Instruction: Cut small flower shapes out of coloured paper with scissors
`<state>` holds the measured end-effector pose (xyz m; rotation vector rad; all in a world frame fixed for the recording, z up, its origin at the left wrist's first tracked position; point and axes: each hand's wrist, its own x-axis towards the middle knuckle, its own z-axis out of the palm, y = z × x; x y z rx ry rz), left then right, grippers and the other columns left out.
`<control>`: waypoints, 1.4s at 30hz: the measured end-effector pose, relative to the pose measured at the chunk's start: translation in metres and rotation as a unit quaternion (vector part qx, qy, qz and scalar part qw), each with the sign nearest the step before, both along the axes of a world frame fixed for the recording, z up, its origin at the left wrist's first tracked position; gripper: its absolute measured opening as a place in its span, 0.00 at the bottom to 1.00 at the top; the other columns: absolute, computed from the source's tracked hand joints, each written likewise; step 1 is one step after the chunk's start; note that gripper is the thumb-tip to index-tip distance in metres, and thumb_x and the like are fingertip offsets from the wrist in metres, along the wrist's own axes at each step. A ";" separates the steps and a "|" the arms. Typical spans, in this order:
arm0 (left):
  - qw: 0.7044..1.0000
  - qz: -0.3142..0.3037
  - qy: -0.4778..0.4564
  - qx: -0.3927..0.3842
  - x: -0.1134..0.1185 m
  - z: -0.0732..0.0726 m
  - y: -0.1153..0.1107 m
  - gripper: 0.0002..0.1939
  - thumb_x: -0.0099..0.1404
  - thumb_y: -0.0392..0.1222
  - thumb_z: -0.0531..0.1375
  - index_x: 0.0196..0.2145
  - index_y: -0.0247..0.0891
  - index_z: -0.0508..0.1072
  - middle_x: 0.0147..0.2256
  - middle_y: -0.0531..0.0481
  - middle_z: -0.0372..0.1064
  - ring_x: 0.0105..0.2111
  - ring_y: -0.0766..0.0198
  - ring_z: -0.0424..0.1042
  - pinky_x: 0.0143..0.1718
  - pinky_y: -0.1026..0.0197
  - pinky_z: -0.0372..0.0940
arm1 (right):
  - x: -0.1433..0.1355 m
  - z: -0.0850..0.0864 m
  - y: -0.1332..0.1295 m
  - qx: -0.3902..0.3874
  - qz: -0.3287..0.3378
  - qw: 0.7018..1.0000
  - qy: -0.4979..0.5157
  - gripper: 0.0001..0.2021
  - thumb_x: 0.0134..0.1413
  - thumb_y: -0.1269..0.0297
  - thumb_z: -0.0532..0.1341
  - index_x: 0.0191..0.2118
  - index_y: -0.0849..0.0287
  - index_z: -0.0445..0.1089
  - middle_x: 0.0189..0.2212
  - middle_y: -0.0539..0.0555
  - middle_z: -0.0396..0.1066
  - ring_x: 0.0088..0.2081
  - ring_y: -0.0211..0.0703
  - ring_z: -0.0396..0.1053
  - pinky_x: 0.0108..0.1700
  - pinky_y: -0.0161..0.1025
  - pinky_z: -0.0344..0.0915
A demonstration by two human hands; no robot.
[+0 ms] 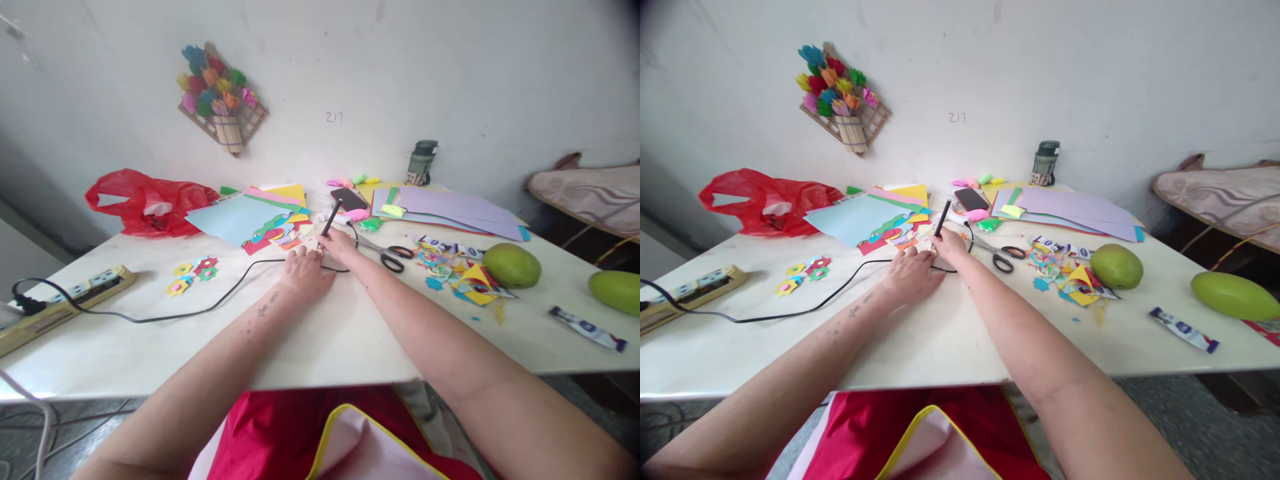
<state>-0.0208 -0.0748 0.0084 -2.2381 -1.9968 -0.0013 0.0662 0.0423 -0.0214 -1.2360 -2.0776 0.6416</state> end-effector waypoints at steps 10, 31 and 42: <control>1.000 0.000 0.002 -0.002 0.001 0.000 0.000 0.25 0.64 0.53 0.47 0.50 0.35 0.68 0.49 0.43 0.68 0.50 0.49 0.59 0.51 0.50 0.54 | 0.001 0.001 0.000 0.003 0.003 1.000 -0.007 0.12 0.58 0.61 0.56 0.43 0.61 0.71 0.35 0.56 0.76 0.38 0.43 0.72 0.40 0.35 0.62; 1.000 0.001 0.012 -0.007 0.001 0.002 -0.002 0.25 0.63 0.53 0.47 0.51 0.36 0.68 0.50 0.44 0.67 0.51 0.49 0.60 0.52 0.51 0.54 | 0.003 0.006 -0.004 0.005 -0.007 1.000 -0.018 0.13 0.58 0.59 0.56 0.42 0.60 0.72 0.38 0.56 0.75 0.41 0.45 0.71 0.42 0.37 0.62; 1.000 0.003 0.012 -0.007 0.002 0.004 -0.002 0.25 0.64 0.53 0.47 0.50 0.37 0.68 0.50 0.44 0.68 0.51 0.49 0.60 0.52 0.51 0.54 | 0.002 0.003 -0.002 0.005 -0.015 1.000 -0.026 0.14 0.57 0.58 0.56 0.43 0.60 0.72 0.38 0.57 0.75 0.40 0.46 0.71 0.42 0.37 0.62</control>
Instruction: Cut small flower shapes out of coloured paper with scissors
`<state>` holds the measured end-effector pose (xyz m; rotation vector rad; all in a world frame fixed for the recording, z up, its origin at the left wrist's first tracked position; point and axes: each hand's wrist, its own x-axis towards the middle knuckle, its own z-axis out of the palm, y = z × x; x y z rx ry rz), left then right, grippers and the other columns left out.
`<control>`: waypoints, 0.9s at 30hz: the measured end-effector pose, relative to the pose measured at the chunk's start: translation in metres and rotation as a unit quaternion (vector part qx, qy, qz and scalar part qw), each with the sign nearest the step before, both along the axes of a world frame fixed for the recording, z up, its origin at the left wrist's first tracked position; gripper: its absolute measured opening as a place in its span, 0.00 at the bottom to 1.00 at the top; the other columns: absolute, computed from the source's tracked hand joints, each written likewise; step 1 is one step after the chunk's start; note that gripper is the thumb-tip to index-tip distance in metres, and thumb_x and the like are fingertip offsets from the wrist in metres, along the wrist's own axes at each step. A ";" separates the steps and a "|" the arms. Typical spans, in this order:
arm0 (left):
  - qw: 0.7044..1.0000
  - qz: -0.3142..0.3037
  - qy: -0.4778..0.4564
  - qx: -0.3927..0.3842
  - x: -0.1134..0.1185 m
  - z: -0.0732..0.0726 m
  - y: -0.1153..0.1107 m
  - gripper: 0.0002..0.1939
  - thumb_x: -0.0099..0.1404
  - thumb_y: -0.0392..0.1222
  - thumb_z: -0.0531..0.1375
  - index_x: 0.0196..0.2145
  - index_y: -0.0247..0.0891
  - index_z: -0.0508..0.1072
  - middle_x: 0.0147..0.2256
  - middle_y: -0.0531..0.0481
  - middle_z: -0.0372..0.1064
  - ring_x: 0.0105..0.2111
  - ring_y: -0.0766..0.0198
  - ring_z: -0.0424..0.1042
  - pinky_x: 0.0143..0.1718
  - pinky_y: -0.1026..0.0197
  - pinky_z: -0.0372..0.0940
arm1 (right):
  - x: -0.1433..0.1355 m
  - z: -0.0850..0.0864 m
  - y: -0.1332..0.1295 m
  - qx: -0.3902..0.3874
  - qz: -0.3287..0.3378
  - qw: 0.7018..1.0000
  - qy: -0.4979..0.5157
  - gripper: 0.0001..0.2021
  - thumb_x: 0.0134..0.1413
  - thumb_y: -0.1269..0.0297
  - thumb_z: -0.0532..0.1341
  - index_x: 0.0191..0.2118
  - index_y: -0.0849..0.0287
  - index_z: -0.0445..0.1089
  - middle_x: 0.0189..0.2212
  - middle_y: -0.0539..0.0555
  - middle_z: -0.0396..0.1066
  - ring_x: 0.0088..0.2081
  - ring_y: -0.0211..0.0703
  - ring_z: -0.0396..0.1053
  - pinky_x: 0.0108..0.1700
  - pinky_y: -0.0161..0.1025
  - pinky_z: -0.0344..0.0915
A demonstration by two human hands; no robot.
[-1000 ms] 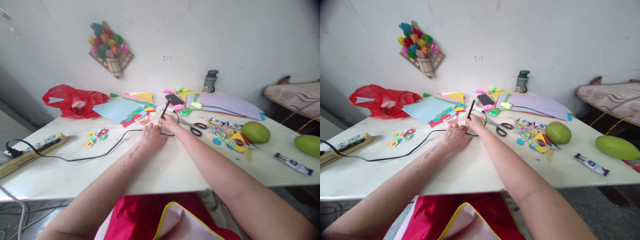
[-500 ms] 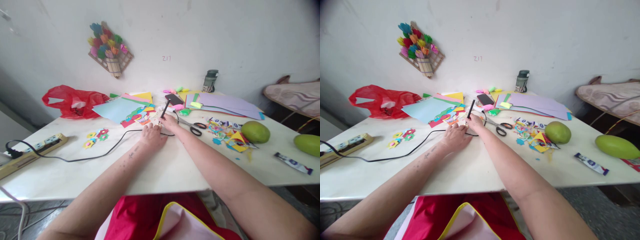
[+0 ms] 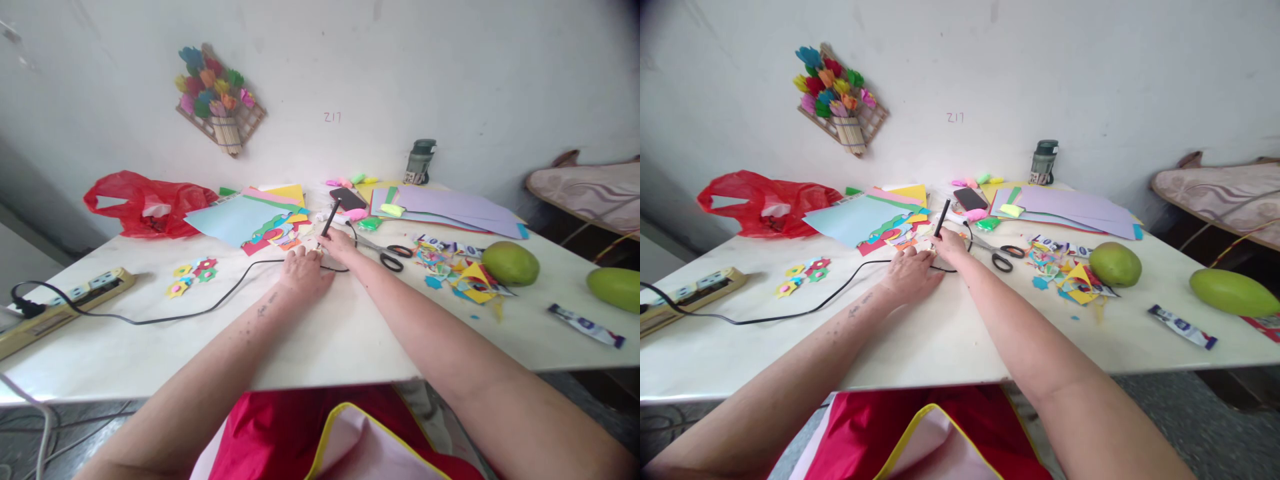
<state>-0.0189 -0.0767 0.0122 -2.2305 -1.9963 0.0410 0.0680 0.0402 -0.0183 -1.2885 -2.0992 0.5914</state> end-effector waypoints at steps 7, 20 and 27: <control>1.000 -0.001 -0.006 -0.005 0.000 0.001 -0.001 0.25 0.63 0.53 0.47 0.51 0.36 0.68 0.50 0.42 0.67 0.51 0.48 0.60 0.52 0.50 0.53 | 0.000 0.000 0.000 0.001 -0.004 1.000 -0.006 0.14 0.58 0.59 0.56 0.45 0.60 0.71 0.39 0.56 0.75 0.40 0.45 0.71 0.42 0.38 0.63; 1.000 -0.002 -0.003 0.003 -0.001 -0.002 0.000 0.25 0.63 0.54 0.47 0.51 0.38 0.67 0.50 0.44 0.68 0.50 0.49 0.60 0.51 0.50 0.54 | 0.001 0.002 -0.002 -0.002 -0.013 1.000 -0.001 0.13 0.57 0.60 0.56 0.43 0.60 0.72 0.38 0.56 0.76 0.39 0.45 0.71 0.41 0.36 0.62; 1.000 -0.004 -0.004 -0.001 -0.001 -0.001 0.000 0.25 0.63 0.54 0.47 0.51 0.39 0.67 0.50 0.44 0.67 0.51 0.49 0.59 0.51 0.50 0.53 | 0.001 0.003 -0.003 0.006 -0.022 1.000 -0.011 0.14 0.57 0.60 0.55 0.43 0.60 0.72 0.39 0.57 0.75 0.41 0.47 0.71 0.42 0.37 0.63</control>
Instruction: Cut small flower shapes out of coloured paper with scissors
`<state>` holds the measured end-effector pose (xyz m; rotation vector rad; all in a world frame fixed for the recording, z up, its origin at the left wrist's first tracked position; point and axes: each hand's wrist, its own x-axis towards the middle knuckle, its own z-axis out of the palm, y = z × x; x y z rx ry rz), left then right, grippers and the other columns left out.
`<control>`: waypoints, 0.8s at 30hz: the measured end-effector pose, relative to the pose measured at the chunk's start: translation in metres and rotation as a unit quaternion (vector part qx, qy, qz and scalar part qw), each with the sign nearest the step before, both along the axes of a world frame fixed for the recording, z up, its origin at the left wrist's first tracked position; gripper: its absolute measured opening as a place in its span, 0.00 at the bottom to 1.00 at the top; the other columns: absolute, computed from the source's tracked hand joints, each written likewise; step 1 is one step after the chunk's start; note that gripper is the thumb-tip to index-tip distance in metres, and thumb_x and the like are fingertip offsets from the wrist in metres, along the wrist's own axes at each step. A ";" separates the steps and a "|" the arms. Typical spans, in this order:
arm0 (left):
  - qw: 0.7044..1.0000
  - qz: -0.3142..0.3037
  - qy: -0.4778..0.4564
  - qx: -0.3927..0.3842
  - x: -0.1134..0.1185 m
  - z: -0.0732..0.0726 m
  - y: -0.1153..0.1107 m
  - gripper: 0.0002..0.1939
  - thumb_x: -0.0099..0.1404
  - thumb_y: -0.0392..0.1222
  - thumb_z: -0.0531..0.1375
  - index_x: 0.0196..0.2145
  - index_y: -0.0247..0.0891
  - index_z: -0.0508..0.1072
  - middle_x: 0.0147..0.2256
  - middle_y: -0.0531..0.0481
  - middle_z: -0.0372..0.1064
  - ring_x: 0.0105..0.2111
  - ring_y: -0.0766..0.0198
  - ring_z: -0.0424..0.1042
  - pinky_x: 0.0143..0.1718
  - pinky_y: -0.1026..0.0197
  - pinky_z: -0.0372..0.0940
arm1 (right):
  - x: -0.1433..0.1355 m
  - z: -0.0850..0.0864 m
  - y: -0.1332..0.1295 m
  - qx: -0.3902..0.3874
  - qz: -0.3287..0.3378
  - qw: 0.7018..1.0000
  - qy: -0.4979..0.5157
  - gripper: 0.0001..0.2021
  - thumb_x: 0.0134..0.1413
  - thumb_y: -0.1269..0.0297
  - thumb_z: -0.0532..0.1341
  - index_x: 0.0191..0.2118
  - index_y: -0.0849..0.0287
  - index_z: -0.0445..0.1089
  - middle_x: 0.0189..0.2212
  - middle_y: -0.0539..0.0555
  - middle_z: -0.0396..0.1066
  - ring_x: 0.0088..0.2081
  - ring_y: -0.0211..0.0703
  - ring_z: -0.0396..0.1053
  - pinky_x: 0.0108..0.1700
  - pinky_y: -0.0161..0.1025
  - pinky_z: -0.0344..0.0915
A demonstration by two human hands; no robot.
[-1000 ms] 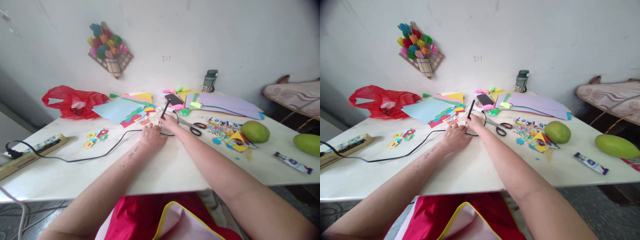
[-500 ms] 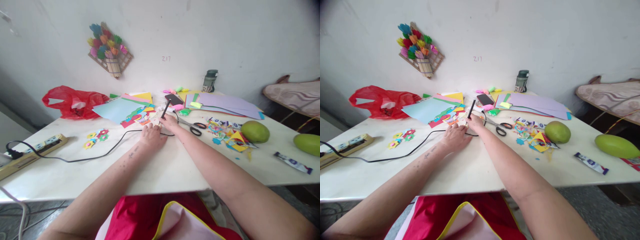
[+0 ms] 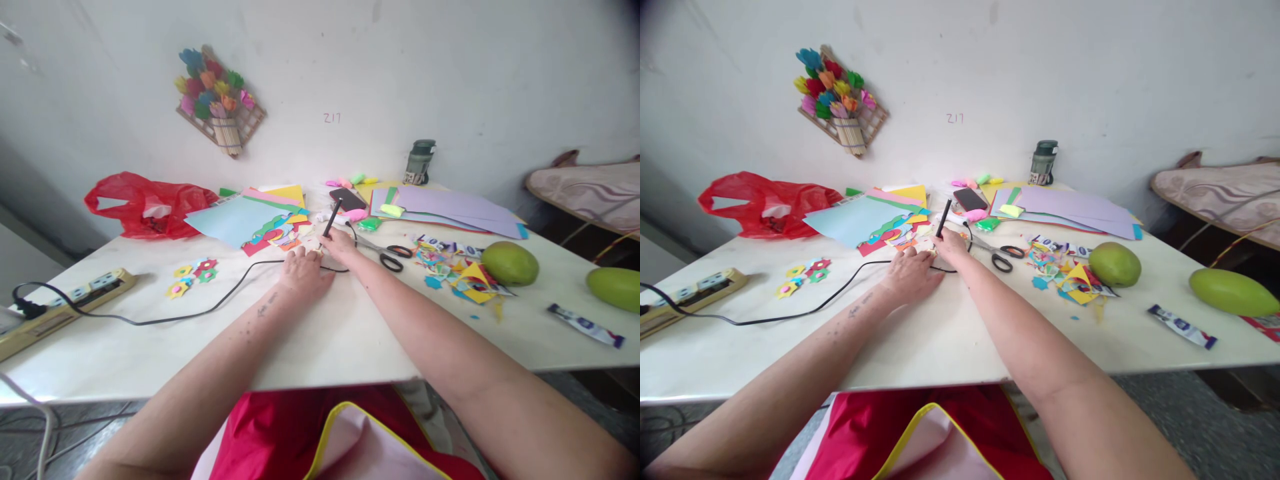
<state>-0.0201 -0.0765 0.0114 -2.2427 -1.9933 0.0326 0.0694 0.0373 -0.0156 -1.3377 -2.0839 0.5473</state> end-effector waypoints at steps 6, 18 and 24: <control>1.000 0.004 0.002 -0.002 0.000 0.000 0.000 0.24 0.63 0.54 0.47 0.50 0.40 0.67 0.50 0.45 0.67 0.51 0.49 0.59 0.52 0.51 0.53 | 0.000 0.000 0.000 0.004 -0.008 1.000 -0.002 0.13 0.57 0.60 0.55 0.42 0.59 0.72 0.39 0.57 0.75 0.41 0.47 0.71 0.41 0.37 0.63; 1.000 0.001 -0.002 0.005 -0.001 -0.002 0.001 0.24 0.63 0.54 0.47 0.50 0.40 0.67 0.50 0.45 0.67 0.51 0.49 0.59 0.52 0.51 0.53 | -0.001 -0.001 0.001 0.007 -0.021 1.000 -0.010 0.12 0.57 0.61 0.55 0.42 0.60 0.72 0.39 0.58 0.75 0.41 0.47 0.71 0.41 0.37 0.63; 1.000 0.008 -0.005 -0.002 0.001 0.000 0.000 0.23 0.63 0.54 0.47 0.50 0.41 0.67 0.50 0.45 0.67 0.51 0.49 0.59 0.52 0.51 0.53 | -0.001 -0.002 0.002 0.010 -0.027 1.000 -0.007 0.12 0.57 0.61 0.55 0.41 0.59 0.72 0.38 0.57 0.76 0.41 0.47 0.71 0.41 0.37 0.63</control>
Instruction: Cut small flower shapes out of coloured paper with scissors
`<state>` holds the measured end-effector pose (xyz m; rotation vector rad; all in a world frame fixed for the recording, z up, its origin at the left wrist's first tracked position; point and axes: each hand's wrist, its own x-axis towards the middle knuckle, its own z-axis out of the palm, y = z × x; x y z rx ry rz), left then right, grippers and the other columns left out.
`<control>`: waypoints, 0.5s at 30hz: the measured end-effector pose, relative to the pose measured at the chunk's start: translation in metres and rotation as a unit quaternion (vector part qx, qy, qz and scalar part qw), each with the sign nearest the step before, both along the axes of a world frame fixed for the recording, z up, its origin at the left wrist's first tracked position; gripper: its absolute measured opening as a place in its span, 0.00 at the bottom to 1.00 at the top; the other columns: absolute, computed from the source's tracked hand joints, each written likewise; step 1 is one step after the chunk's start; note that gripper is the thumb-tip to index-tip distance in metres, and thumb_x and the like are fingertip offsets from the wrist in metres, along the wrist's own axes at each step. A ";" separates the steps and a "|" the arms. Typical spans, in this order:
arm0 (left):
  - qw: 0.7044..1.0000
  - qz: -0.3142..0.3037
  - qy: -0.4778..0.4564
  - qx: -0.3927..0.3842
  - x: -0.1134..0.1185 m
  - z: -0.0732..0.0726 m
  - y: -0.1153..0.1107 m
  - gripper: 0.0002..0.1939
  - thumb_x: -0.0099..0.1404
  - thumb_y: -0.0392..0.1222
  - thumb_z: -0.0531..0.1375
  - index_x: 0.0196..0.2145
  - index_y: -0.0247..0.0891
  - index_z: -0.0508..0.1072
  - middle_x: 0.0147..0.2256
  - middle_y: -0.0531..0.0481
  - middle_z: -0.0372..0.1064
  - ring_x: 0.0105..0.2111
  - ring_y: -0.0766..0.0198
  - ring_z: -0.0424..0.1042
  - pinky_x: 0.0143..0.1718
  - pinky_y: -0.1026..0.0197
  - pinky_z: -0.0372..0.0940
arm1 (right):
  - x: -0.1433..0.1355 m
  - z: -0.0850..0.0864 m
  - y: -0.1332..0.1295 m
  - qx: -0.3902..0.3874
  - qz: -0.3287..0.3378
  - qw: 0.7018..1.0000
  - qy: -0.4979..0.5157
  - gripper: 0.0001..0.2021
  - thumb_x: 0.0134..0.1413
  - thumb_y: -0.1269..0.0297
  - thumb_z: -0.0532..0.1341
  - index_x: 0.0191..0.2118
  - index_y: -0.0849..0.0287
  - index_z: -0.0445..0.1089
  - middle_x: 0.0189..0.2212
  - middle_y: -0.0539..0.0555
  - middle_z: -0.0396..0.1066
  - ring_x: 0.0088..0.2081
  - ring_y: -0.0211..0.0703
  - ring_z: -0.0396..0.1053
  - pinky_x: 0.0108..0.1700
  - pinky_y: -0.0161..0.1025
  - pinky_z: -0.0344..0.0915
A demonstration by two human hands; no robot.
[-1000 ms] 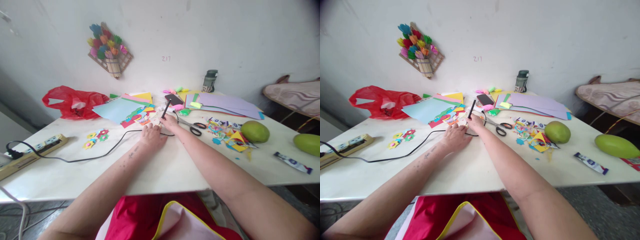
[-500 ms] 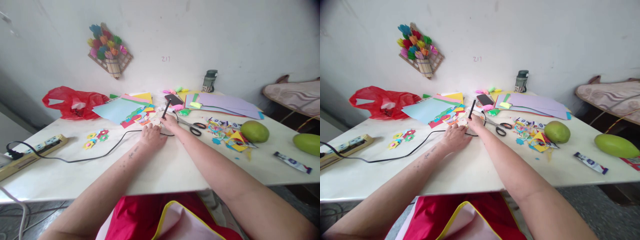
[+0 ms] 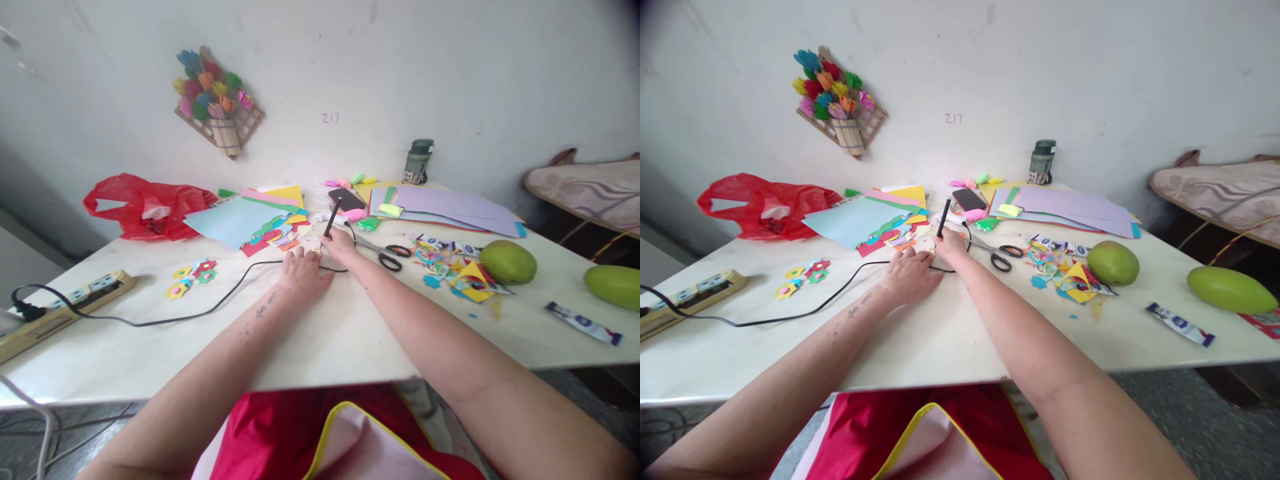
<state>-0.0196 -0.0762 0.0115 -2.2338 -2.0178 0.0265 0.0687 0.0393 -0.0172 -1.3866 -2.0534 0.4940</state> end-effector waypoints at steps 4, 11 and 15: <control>1.000 -0.005 0.003 0.004 -0.001 -0.002 0.001 0.24 0.63 0.54 0.47 0.51 0.40 0.67 0.50 0.45 0.67 0.52 0.49 0.59 0.51 0.50 0.53 | 0.001 0.000 0.000 0.005 -0.004 1.000 0.021 0.11 0.57 0.62 0.56 0.41 0.60 0.72 0.38 0.57 0.76 0.40 0.46 0.71 0.41 0.36 0.63; 1.000 -0.011 -0.008 0.004 -0.002 -0.002 0.001 0.26 0.63 0.54 0.47 0.52 0.39 0.66 0.52 0.45 0.65 0.51 0.48 0.58 0.51 0.49 0.53 | 0.004 -0.003 0.001 0.002 -0.006 0.998 0.056 0.11 0.56 0.61 0.55 0.39 0.59 0.72 0.35 0.56 0.76 0.39 0.46 0.72 0.39 0.37 0.63; 1.000 -0.013 -0.008 0.005 -0.002 -0.002 0.003 0.25 0.63 0.55 0.47 0.52 0.40 0.67 0.52 0.45 0.66 0.52 0.48 0.58 0.52 0.50 0.52 | 0.005 -0.004 0.003 -0.002 -0.003 0.998 0.061 0.11 0.56 0.61 0.56 0.38 0.59 0.72 0.34 0.56 0.76 0.38 0.46 0.72 0.39 0.36 0.64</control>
